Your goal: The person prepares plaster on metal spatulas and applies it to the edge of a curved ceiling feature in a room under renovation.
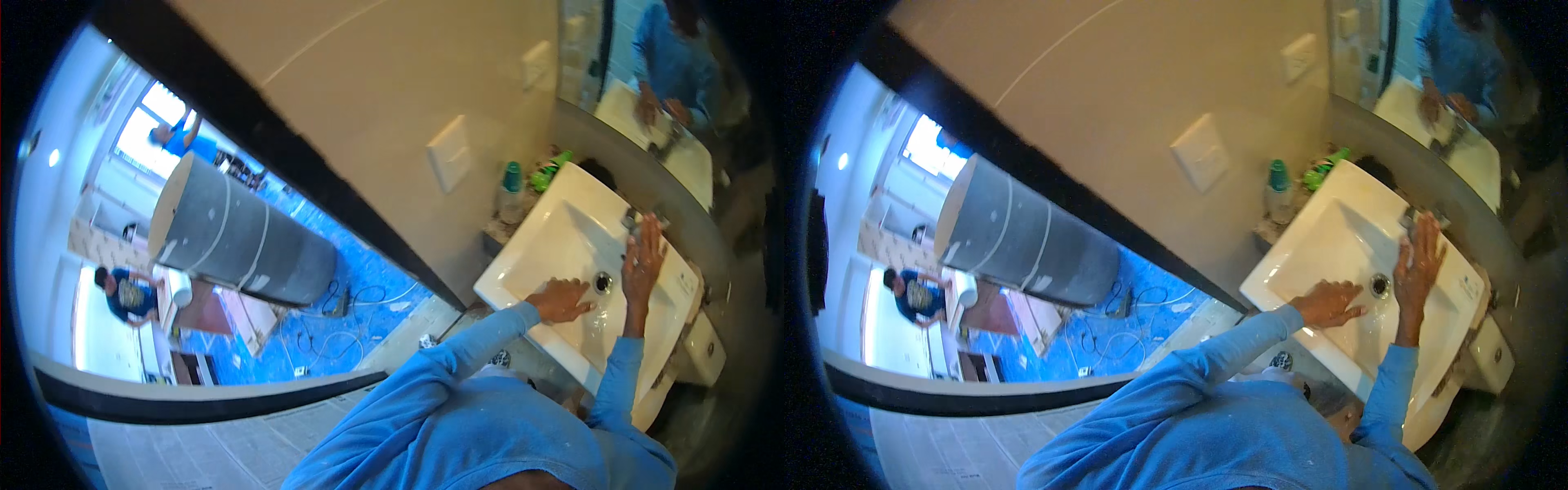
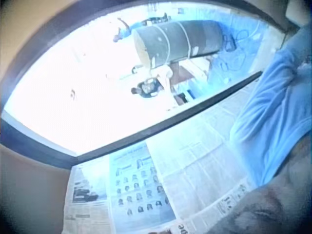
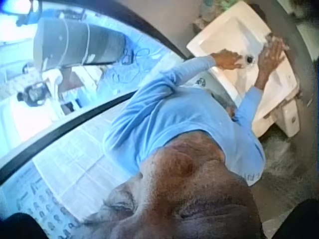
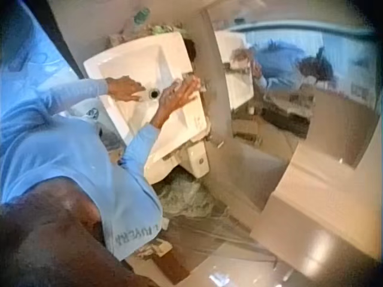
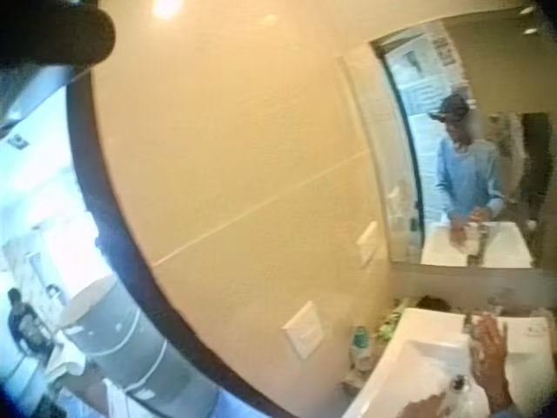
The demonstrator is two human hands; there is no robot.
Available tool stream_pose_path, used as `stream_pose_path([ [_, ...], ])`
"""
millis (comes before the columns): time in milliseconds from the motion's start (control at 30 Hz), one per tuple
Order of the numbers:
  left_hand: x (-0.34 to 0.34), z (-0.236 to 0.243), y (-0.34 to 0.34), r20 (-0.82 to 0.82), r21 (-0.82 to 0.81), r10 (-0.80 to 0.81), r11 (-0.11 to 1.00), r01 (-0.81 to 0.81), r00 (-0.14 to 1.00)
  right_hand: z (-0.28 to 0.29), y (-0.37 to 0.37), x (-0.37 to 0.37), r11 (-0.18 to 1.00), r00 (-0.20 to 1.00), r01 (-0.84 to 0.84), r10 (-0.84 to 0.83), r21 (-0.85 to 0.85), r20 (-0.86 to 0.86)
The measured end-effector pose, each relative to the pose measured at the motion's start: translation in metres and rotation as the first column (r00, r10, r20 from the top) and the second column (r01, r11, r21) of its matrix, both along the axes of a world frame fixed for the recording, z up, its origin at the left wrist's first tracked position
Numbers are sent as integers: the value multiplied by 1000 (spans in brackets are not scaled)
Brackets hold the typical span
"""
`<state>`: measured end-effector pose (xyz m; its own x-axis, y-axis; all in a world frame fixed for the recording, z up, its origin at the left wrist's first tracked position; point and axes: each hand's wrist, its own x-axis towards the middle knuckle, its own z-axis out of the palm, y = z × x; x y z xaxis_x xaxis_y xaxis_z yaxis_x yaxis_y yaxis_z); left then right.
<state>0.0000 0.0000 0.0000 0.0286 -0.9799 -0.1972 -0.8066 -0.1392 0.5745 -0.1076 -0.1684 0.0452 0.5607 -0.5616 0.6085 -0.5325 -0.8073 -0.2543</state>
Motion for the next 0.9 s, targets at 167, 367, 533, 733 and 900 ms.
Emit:
stream_pose_path([
  [167, 29, -13, 59, 195, -324, -57, 939, 119, 979, 1, 7, 17, 976, 992, -73, 92, -206, 85],
  [367, 104, -7, 177, 205, -536, -93, 822, 191, 974, -1, 29, 29, 989, 986, -134, 140, -70, 86],
  [533, 211, -48, 320, 87, -363, -22, 930, 53, 996, 4, 63, 6, 965, 991, 125, -113, 230, -66],
  [733, 325, -184, 557, -94, -11, 758, 647, -762, 645, -58, 198, -128, 487, 546, 789, -278, 374, -790],
  [900, 292, -299, 742, 24, 522, 913, 336, -784, 407, -73, 356, -105, 279, 369, 906, -144, 320, -918],
])
